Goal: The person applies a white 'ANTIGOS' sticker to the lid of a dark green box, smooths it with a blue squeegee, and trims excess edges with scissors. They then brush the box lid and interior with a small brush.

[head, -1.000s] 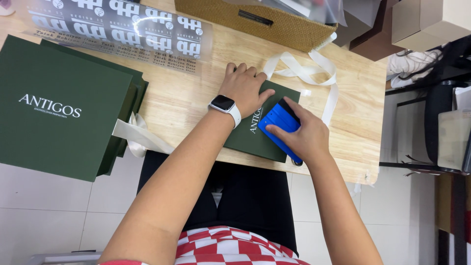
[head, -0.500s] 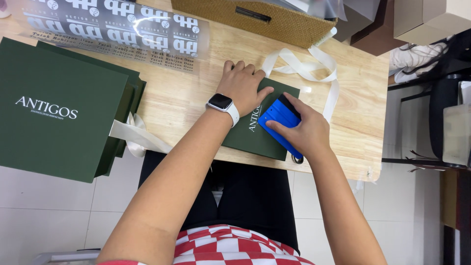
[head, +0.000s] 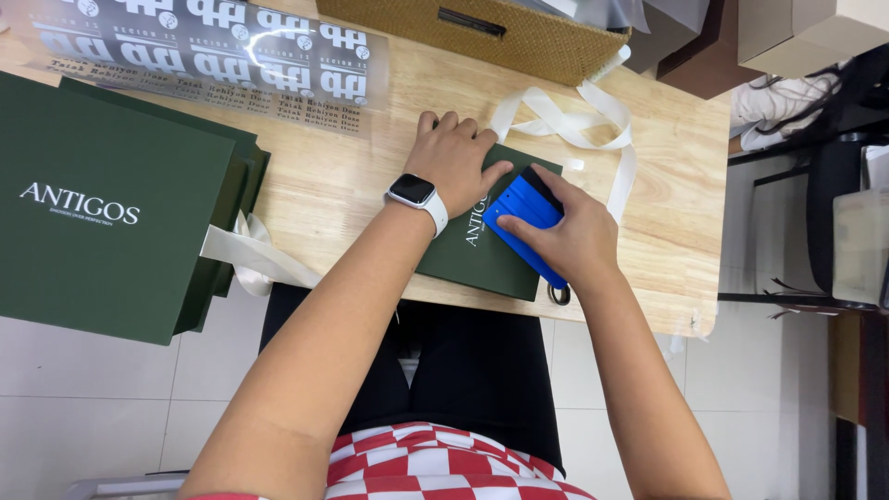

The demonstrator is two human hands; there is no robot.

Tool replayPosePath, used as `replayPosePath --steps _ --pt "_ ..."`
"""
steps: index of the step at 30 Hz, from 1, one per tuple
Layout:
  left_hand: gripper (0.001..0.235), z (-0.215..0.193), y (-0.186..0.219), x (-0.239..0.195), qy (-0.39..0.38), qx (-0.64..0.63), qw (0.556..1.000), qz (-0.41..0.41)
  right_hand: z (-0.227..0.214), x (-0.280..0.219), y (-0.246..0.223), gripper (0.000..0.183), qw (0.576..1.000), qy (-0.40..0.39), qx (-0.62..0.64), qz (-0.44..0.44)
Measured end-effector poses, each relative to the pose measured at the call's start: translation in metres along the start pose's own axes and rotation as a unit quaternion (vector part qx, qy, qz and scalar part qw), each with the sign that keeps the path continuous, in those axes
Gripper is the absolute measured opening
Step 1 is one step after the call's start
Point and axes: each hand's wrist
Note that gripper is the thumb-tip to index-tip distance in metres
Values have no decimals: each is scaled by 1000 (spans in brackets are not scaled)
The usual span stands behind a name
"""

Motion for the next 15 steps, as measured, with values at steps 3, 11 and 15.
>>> replayPosePath --steps 3,11,15 --pt "49 -8 3 -3 -23 -10 1000 -6 -3 -8 -5 82 1000 -27 -8 6" --pt "50 -9 3 -2 -36 -8 999 -5 -2 -5 -2 82 1000 -13 -6 -2" --pt "51 -6 2 -2 -32 -4 999 1 0 0 8 82 1000 -11 -20 -7"
Point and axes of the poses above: each hand's wrist, its own x-axis towards the middle knuckle, its own z-axis out of the palm, y = z × x, and after that the axes turned 10 degrees about -y, right-handed
